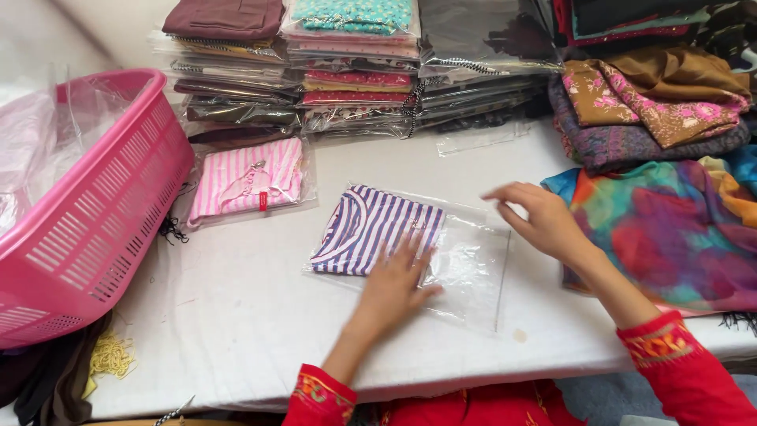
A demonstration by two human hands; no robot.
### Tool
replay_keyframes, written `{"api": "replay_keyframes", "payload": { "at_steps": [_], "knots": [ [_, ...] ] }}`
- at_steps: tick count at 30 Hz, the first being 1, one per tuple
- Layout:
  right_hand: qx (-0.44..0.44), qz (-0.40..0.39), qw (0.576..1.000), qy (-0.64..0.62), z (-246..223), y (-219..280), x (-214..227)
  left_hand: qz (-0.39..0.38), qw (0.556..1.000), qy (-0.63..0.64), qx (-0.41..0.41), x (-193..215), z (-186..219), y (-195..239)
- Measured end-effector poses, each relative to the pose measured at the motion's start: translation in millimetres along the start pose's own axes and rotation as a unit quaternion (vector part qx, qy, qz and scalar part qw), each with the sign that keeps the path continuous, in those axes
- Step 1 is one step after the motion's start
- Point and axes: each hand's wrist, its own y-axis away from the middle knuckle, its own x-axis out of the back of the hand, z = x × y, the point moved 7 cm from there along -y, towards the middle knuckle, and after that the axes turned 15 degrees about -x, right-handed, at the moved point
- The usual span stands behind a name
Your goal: The person folds various garments, including a striped shirt, a checkered top, and a pink striped shirt, then places each into a clear plastic bag. The person also folds a red garment and a blue striped garment, placing them into bags. The packed items are stacked on the table.
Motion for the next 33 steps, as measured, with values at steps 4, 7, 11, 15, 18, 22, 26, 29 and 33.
{"api": "replay_keyframes", "payload": {
  "at_steps": [4, 7, 11, 15, 18, 22, 26, 29, 33],
  "knots": [
    [0.209, 0.074, 0.975, -0.006, -32.1, -23.6, -35.9, -0.085, 0.996, -0.002, -0.03, -24.4, 37.2, 11.4],
    [0.19, 0.038, 0.978, 0.073, -27.4, -45.3, -72.1, -0.087, 0.995, 0.006, -0.047, -19.6, 52.3, 25.0],
    [0.046, -0.057, 0.996, 0.058, 9.1, -71.9, -85.6, 0.043, 0.983, 0.032, 0.178, -6.2, 54.1, 72.3],
    [-0.023, -0.194, 0.981, -0.014, 64.7, -92.4, -105.0, 0.297, 0.811, 0.334, 0.377, -14.0, 62.5, 114.6],
    [0.005, -0.341, 0.918, -0.203, 58.5, -78.7, -106.0, 0.376, 0.612, 0.542, 0.437, -48.6, 52.2, 125.7],
    [-0.122, -0.349, 0.911, -0.181, 54.5, -65.5, -92.9, 0.358, 0.467, 0.637, 0.499, -43.3, 50.6, 103.6],
    [-0.132, -0.357, 0.909, -0.169, 51.9, -67.7, -90.6, 0.31, 0.489, 0.638, 0.508, -49.7, 58.6, 96.7],
    [-0.146, -0.36, 0.88, -0.272, 48.3, -64.5, -79.3, 0.291, 0.502, 0.611, 0.539, -52.4, 55.4, 94.9],
    [-0.119, -0.365, 0.855, -0.35, 44.4, -54.4, -60.5, 0.31, 0.503, 0.616, 0.522, -42.1, 49.7, 95.2]
  ]
}}
